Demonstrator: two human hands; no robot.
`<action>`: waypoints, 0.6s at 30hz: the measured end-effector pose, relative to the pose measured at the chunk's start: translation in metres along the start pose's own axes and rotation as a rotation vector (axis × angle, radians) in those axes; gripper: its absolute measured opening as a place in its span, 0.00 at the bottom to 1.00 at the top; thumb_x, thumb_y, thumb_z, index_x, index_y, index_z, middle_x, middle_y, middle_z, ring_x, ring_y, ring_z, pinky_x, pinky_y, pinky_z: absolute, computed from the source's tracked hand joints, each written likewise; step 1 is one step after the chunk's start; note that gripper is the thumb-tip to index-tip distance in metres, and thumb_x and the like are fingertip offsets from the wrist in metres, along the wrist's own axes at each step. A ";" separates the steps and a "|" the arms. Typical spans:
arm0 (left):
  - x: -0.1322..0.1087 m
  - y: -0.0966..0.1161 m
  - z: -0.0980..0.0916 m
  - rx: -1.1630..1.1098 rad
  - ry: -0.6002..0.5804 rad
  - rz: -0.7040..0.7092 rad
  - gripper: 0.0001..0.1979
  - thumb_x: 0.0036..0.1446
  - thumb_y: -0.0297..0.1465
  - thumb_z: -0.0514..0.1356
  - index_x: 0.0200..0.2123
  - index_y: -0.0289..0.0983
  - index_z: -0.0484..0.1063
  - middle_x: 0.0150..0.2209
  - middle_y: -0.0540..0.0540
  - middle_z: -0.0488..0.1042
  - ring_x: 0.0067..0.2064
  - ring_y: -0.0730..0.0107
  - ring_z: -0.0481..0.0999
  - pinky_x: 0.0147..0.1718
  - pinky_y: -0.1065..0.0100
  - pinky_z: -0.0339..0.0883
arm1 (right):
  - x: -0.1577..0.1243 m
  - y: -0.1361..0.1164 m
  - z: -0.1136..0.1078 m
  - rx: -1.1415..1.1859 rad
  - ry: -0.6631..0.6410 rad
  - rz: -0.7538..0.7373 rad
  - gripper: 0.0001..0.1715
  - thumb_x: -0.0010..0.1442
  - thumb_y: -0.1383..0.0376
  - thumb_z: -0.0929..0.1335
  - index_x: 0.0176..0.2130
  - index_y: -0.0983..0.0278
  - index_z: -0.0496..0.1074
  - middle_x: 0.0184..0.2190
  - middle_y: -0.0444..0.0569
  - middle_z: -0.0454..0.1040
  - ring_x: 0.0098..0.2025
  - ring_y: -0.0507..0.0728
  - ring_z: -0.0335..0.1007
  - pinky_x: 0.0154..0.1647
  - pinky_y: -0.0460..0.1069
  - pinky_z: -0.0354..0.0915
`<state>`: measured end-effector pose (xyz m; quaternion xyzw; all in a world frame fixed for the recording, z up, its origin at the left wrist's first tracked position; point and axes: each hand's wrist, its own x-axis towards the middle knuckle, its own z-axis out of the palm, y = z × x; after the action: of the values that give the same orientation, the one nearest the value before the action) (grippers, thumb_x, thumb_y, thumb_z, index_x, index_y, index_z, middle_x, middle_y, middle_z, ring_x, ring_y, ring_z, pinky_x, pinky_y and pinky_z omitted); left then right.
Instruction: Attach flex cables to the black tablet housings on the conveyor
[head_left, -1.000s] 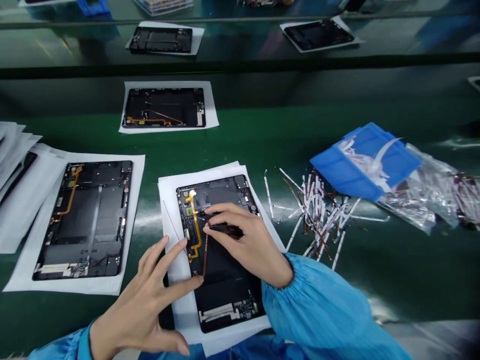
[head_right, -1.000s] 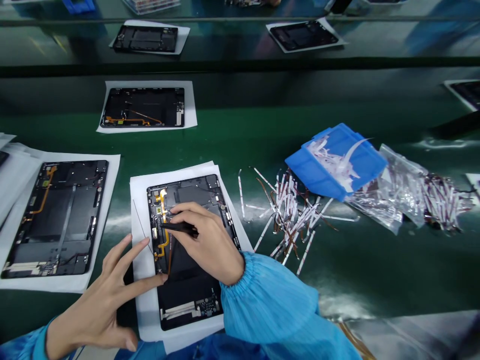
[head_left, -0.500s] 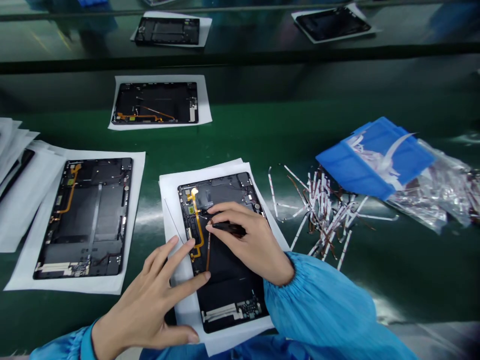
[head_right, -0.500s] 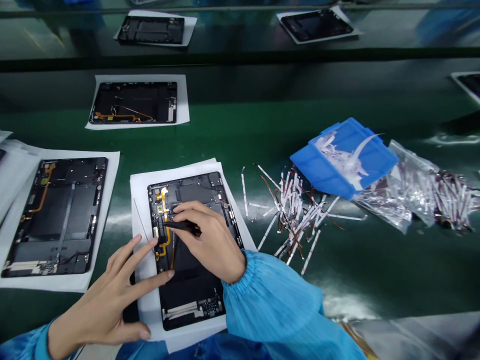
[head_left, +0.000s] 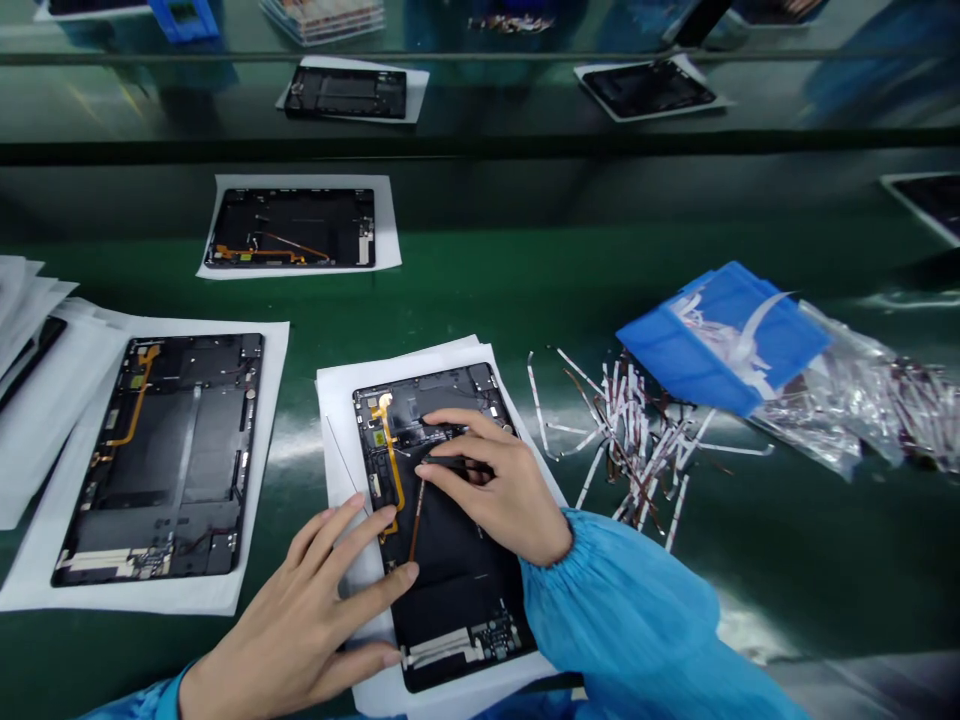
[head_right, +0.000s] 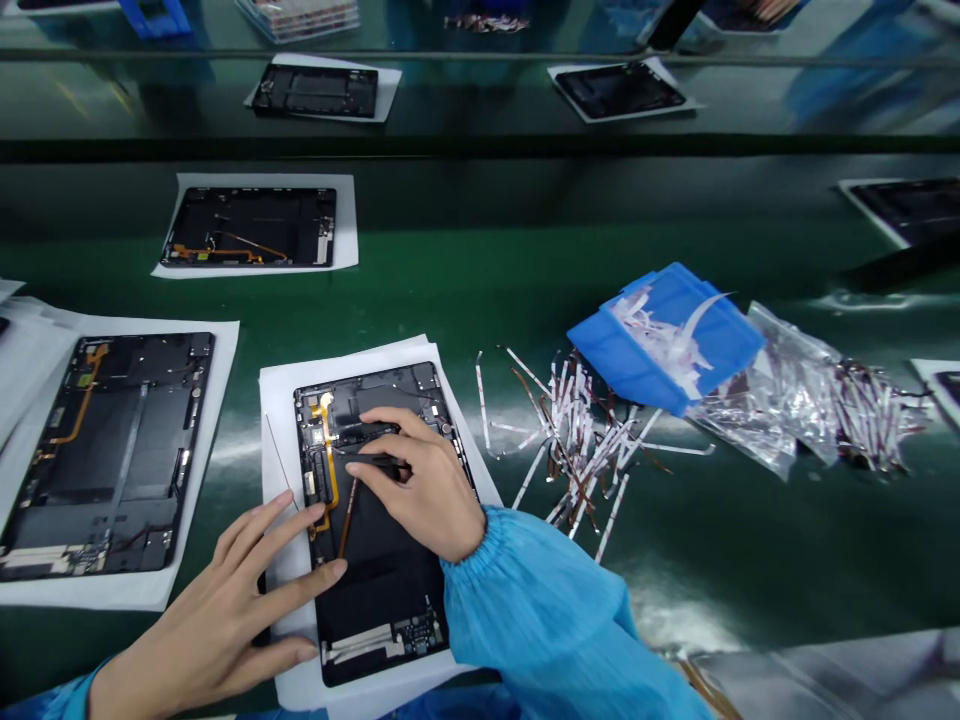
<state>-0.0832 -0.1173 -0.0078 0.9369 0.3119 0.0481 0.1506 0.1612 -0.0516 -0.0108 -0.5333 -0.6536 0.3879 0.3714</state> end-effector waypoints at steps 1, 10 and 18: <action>0.000 0.000 0.000 0.001 0.001 -0.001 0.27 0.62 0.37 0.62 0.64 0.47 0.64 0.68 0.36 0.52 0.70 0.38 0.45 0.56 0.40 0.61 | -0.001 0.002 0.002 -0.042 0.010 -0.004 0.01 0.58 0.67 0.73 0.33 0.62 0.78 0.51 0.52 0.76 0.44 0.58 0.78 0.32 0.50 0.76; 0.002 0.000 -0.001 0.007 0.001 0.005 0.24 0.64 0.34 0.60 0.63 0.44 0.65 0.67 0.34 0.54 0.70 0.39 0.46 0.55 0.42 0.63 | -0.004 0.008 0.008 -0.117 0.014 -0.007 0.02 0.59 0.69 0.71 0.33 0.64 0.77 0.53 0.54 0.75 0.48 0.59 0.77 0.31 0.49 0.77; 0.002 0.000 -0.003 -0.002 0.006 0.006 0.22 0.66 0.32 0.58 0.62 0.44 0.66 0.67 0.33 0.53 0.70 0.38 0.45 0.55 0.41 0.63 | -0.002 0.009 0.007 -0.117 0.007 -0.018 0.04 0.59 0.70 0.71 0.32 0.62 0.76 0.51 0.51 0.75 0.47 0.58 0.77 0.38 0.51 0.77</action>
<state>-0.0825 -0.1153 -0.0055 0.9375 0.3094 0.0518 0.1504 0.1584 -0.0535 -0.0222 -0.5495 -0.6786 0.3440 0.3453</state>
